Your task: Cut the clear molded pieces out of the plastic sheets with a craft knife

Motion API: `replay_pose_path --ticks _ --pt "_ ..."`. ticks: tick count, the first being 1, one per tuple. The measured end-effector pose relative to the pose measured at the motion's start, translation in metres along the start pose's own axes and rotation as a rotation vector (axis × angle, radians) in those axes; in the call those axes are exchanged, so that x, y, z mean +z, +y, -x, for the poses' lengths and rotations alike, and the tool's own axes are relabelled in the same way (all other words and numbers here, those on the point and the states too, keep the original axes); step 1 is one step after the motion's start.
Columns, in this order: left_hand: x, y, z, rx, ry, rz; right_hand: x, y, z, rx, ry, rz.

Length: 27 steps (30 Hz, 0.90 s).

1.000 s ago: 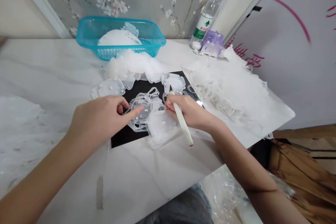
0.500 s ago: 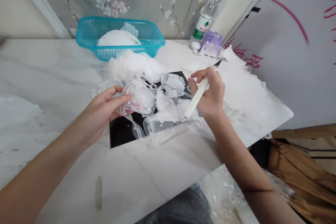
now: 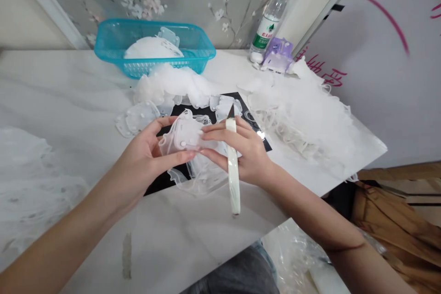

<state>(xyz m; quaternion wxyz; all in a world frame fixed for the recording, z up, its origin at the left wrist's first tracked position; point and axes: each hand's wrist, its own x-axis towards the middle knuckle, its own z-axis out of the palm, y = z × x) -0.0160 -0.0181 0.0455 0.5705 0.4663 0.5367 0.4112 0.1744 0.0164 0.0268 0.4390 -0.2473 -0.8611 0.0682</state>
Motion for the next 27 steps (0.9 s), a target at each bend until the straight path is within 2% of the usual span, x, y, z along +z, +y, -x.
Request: replay_pose_path --ticks 8,16,21,27 --pt "0.005 -0.006 -0.001 -0.044 0.014 0.045 0.001 0.005 0.007 -0.092 -0.015 0.138" --pt "0.011 -0.011 0.0 -0.019 0.014 0.049 0.005 0.003 0.008 -0.147 -0.061 0.235" --pt "0.015 -0.01 0.002 -0.022 0.077 -0.053 0.008 0.001 0.012 -0.078 -0.099 0.308" --pt "0.015 -0.011 -0.004 0.011 0.053 -0.206 0.004 0.002 0.008 0.074 -0.061 0.344"
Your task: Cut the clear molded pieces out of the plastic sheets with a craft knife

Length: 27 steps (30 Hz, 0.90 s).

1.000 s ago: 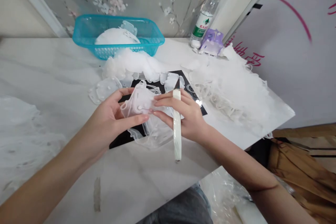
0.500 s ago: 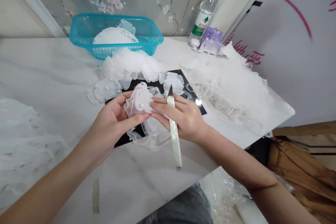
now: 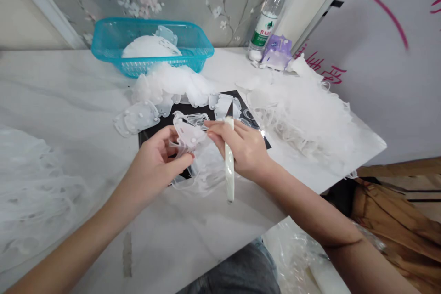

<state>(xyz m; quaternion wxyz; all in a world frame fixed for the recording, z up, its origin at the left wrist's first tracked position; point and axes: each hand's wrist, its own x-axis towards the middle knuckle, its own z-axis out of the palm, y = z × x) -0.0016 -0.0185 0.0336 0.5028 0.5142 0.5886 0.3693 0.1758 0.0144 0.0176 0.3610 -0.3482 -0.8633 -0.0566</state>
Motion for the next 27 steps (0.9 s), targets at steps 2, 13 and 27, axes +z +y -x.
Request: replay_pose_path --ticks 2,13,27 --pt "-0.002 -0.008 -0.004 0.038 -0.022 -0.125 -0.002 0.005 -0.002 0.074 0.004 -0.007" --pt "-0.028 -0.041 -0.035 0.21 0.797 0.16 -0.021 0.056 -0.01 0.662 0.392 -0.209" --pt "-0.036 -0.048 -0.038 0.195 0.762 -0.108 0.001 0.069 -0.001 0.294 -0.258 -0.018"
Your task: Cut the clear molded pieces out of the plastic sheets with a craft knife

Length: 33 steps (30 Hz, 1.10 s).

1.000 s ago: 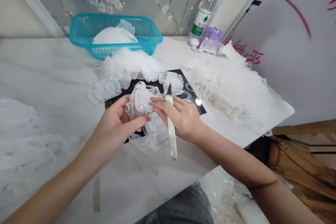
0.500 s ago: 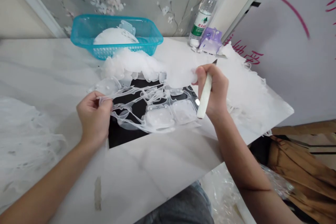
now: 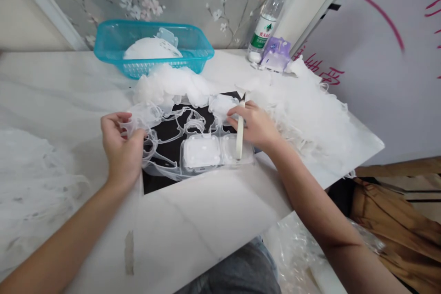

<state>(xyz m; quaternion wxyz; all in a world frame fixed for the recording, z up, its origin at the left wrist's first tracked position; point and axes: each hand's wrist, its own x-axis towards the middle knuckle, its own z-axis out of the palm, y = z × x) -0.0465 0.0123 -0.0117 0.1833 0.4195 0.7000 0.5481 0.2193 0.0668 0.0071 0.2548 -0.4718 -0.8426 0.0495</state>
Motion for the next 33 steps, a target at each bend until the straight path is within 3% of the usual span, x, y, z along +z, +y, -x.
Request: replay_pose_path --ticks 2,6,10,14,18,20,22,24,26,27,29,31,32,33 --pt "0.0 0.004 0.003 0.033 0.007 -0.046 0.003 -0.01 0.001 -0.094 -0.05 -0.05" --pt "-0.001 0.015 0.012 0.224 0.088 -0.086 0.006 -0.023 0.005 -0.252 -0.227 -0.194" --pt "-0.003 0.02 0.018 0.328 0.107 -0.173 0.011 -0.023 0.006 -0.254 -0.319 -0.213" --pt "-0.002 0.016 0.016 0.312 0.101 -0.202 0.008 -0.023 0.006 -0.257 -0.167 -0.319" --pt "-0.005 0.017 0.004 0.145 -0.112 -0.355 -0.002 -0.026 0.006 -0.219 0.067 -0.441" --pt "-0.012 0.026 -0.001 0.096 -0.267 -0.559 -0.006 -0.027 0.005 -0.167 0.141 -0.502" --pt "-0.022 0.04 -0.003 0.169 -0.39 -0.857 -0.008 -0.027 0.005 -0.144 0.162 -0.562" --pt "-0.029 0.055 0.001 0.359 -0.304 -1.022 -0.01 -0.029 0.006 -0.14 0.146 -0.603" --pt "-0.031 0.065 0.008 0.535 -0.203 -0.896 -0.011 -0.031 0.007 -0.137 0.123 -0.622" --pt "-0.029 0.067 0.013 0.566 -0.234 -0.74 -0.012 -0.032 0.007 -0.135 0.114 -0.625" --pt "-0.021 0.064 0.022 0.431 -0.536 -0.351 -0.012 -0.034 0.008 -0.135 0.117 -0.621" --pt "-0.009 0.055 0.031 0.065 -0.917 0.033 -0.01 -0.035 0.007 -0.132 0.154 -0.613" --pt "-0.004 0.05 0.035 -0.115 -1.02 0.177 -0.008 -0.035 0.007 -0.124 0.178 -0.609" --pt "0.001 0.044 0.038 -0.238 -1.046 0.273 -0.006 -0.034 0.007 -0.113 0.198 -0.603"
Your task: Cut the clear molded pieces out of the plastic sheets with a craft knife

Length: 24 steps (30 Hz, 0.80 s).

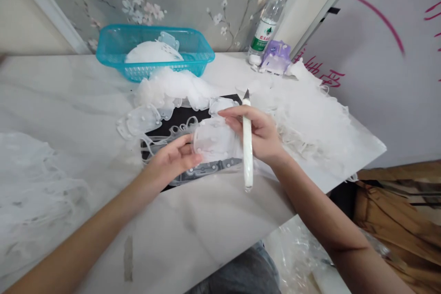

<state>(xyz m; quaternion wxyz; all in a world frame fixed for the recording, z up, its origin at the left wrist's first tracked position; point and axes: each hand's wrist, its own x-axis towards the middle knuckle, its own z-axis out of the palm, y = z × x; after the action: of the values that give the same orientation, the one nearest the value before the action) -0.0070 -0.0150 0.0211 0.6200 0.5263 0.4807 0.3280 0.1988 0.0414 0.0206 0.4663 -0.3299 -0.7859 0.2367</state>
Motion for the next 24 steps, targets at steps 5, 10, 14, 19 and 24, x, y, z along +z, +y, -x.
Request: replay_pose_path --ticks 5,10,14,19,24 --pt "0.008 -0.015 -0.004 -0.073 0.027 0.019 0.01 0.008 0.002 0.002 0.001 0.182" --pt "0.013 -0.012 -0.001 0.007 0.13 -0.279 0.014 0.009 0.004 -0.112 -0.003 0.444" --pt "0.014 -0.014 -0.002 -0.008 0.185 -0.166 0.011 0.001 0.005 -0.228 0.075 0.494" --pt "0.011 -0.018 -0.002 0.022 0.215 -0.122 0.013 -0.008 0.005 -0.436 -0.238 0.348" --pt "0.012 -0.014 -0.001 0.07 0.178 -0.088 0.018 -0.007 0.006 -0.322 -0.359 0.199"
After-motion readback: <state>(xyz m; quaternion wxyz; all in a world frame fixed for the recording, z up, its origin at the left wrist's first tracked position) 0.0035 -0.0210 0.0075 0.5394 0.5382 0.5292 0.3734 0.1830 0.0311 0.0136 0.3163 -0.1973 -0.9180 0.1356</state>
